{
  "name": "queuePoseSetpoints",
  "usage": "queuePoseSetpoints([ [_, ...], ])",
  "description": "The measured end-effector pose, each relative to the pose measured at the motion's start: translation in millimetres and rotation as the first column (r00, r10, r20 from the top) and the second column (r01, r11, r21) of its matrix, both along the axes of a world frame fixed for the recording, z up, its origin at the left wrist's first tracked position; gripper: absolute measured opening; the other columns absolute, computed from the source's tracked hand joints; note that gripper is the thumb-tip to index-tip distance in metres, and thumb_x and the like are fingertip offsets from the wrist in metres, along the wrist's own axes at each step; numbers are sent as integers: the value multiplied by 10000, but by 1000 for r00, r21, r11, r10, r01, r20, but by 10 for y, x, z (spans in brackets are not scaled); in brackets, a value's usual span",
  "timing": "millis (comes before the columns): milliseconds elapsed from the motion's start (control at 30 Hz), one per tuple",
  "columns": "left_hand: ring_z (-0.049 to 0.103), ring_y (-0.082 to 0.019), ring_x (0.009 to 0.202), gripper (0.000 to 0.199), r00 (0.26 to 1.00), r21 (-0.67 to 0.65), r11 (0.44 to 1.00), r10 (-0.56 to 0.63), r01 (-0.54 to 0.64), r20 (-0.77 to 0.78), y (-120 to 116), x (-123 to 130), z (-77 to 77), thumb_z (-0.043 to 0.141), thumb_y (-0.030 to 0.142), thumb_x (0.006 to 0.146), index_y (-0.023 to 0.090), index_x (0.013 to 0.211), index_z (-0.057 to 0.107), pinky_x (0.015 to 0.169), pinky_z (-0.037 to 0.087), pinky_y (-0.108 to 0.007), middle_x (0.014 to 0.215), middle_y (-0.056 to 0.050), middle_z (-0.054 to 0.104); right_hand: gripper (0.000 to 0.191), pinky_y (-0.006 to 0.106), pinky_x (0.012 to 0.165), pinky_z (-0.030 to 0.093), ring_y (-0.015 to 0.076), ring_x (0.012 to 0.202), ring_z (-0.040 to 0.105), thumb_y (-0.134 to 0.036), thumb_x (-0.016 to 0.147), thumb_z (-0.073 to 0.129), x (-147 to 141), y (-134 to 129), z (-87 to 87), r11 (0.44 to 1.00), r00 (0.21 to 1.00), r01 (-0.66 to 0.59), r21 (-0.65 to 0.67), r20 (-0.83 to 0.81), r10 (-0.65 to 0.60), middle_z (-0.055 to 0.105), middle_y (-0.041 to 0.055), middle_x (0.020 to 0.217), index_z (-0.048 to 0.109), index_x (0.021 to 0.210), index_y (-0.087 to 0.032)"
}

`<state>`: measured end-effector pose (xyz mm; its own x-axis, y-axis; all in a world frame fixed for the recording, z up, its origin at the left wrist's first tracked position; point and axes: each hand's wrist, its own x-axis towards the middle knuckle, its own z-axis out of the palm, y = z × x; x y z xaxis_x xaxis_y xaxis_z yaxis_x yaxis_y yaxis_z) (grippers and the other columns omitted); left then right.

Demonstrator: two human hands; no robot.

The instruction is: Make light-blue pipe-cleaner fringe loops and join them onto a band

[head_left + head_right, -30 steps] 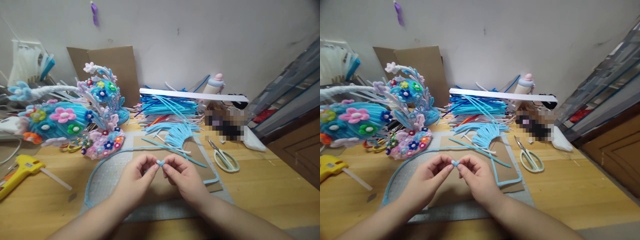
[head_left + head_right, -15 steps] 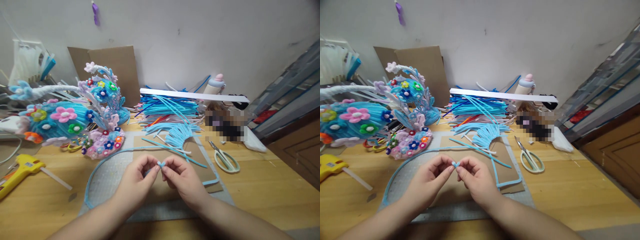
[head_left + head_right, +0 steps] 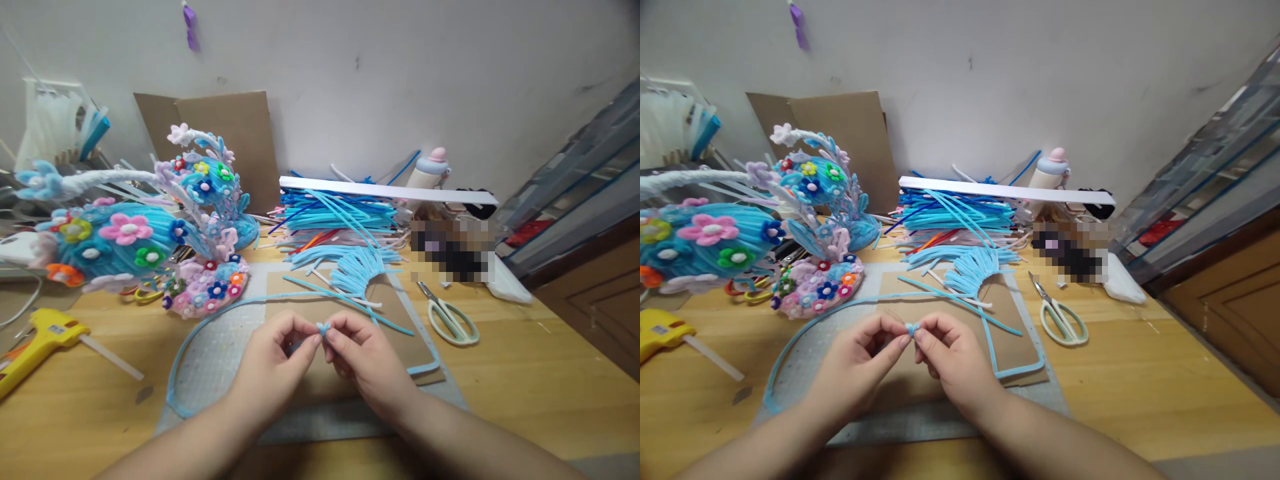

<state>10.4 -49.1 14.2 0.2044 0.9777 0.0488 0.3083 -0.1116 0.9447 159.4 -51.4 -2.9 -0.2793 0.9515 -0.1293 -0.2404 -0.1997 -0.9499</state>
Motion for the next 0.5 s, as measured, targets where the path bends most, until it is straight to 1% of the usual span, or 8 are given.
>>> queuePoseSetpoints([
  [67,536,-139,639,115,999,-66,998,-3,7,53,23,-6,24,580,264,753,156,713,569,593,403,-241,669,-9,589,202,191,424,258,52,456,346,-364,792,572,11,9,10,995,994,19,99,109,-30,488,-38,604,546,772,-164],
  [133,533,-132,640,116,997,-110,994,-15,23,77,42,-21,48,593,256,734,149,698,567,593,401,-235,669,-5,591,176,204,500,334,77,545,427,-330,791,578,24,17,20,976,976,30,214,205,-75,509,-21,639,571,751,-158],
  [167,530,-127,633,115,996,-126,992,-19,29,85,50,-30,56,595,254,729,147,695,565,589,398,-231,664,-2,589,166,211,542,358,89,591,455,-316,793,577,30,19,24,967,968,31,253,234,-93,519,-15,651,579,744,-157],
  [233,527,-119,627,115,994,-150,988,-22,38,105,61,-42,64,603,250,722,145,698,560,585,397,-225,661,4,586,154,217,587,375,101,638,478,-301,799,572,40,19,28,959,961,31,283,256,-107,531,-10,660,585,743,-158],
  [300,526,-115,620,113,993,-159,986,-25,44,119,67,-43,63,605,247,723,144,706,559,579,400,-221,659,5,586,159,207,550,357,87,599,458,-305,803,570,45,15,26,964,962,27,264,254,-97,525,-15,651,588,746,-157],
  [367,530,-116,617,100,995,-132,990,-29,42,97,65,-34,56,597,239,733,144,717,571,573,405,-223,664,-1,591,185,195,481,308,63,523,403,-325,806,569,46,11,17,980,973,20,199,221,-64,507,-25,627,580,737,-154],
  [433,527,-118,609,82,999,-27,999,-25,26,23,53,-25,44,585,220,746,145,714,587,555,401,-224,658,-7,587,209,189,423,241,41,453,334,-350,807,566,44,9,3,995,990,4,95,143,-17,493,-37,599,559,733,-154],
  [500,516,-116,598,75,997,159,987,-21,32,-71,33,-25,26,566,187,763,151,705,598,542,392,-222,641,-7,567,214,188,401,204,32,423,307,-354,807,564,39,8,-8,1000,999,-22,0,37,22,494,-39,585,542,734,-154],
])
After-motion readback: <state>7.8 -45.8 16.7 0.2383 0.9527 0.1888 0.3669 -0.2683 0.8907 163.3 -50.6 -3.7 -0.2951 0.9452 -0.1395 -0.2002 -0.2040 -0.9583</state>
